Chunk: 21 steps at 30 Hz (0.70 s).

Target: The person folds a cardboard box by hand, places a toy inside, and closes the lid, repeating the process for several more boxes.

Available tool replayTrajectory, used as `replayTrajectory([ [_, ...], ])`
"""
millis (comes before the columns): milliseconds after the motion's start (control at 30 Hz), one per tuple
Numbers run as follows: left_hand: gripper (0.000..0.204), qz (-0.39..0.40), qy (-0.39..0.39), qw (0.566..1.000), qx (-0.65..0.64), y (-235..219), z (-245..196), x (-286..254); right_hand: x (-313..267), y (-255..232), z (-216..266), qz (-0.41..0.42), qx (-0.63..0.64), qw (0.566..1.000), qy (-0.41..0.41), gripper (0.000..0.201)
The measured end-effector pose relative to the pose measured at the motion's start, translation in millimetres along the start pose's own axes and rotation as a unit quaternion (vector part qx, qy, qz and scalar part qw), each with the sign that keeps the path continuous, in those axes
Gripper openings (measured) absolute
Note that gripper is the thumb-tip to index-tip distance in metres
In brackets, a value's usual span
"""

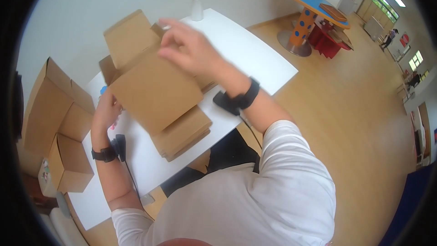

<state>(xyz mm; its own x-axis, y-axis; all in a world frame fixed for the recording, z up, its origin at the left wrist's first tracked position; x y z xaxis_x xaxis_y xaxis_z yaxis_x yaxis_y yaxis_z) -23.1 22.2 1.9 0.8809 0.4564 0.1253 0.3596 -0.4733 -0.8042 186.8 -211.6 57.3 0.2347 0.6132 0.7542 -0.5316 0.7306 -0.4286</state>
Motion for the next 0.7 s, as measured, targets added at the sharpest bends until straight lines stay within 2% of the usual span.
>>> replayTrajectory([
  [100,0.057,0.046,-0.086,0.991,0.094,6,42,6,-21,5,11,-0.043,-0.044,0.994,-0.091,0.023],
  [200,0.045,0.155,-0.198,0.961,0.115,4,46,7,-27,-2,30,0.0,-0.081,0.989,-0.126,0.025],
  [233,0.039,0.092,-0.14,0.984,0.052,8,60,6,-29,-2,33,0.009,-0.116,0.985,-0.13,0.027],
  [333,0.033,0.053,-0.118,0.991,0.011,6,28,1,-38,-4,32,0.096,-0.098,0.985,-0.103,0.029],
  [367,0.032,0.052,-0.18,0.982,0.041,4,9,1,-39,-5,32,0.092,-0.089,0.984,-0.123,0.029],
  [400,0.034,0.032,-0.11,0.992,0.051,11,24,8,-38,-6,32,0.065,-0.084,0.985,-0.134,0.029],
  [433,0.036,0.013,-0.041,0.997,0.06,19,59,14,-37,-7,34,0.038,-0.077,0.986,-0.143,0.028],
  [533,0.042,0.082,-0.134,0.981,0.114,21,55,17,-35,-11,36,-0.015,-0.075,0.987,-0.144,0.027],
  [600,0.039,0.086,-0.164,0.969,0.164,26,78,22,-32,-9,32,-0.031,-0.087,0.985,-0.149,0.027],
  [700,0.035,0.096,-0.215,0.968,0.09,14,70,9,-43,9,4,0.003,-0.123,0.982,-0.142,0.029],
])
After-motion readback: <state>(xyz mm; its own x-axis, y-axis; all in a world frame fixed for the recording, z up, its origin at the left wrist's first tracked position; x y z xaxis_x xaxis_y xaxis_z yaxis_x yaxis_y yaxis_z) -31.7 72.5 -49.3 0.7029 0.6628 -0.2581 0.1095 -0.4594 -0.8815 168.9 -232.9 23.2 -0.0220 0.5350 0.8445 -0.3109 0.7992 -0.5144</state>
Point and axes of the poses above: each hand's wrist, its own x-axis towards the middle knuckle, its own y-axis out of the palm, z = x × y, the point moved 2 cm from there along x, towards the middle knuckle, and after that the axes turned 2 degrees about -y, right-handed, at the moved point
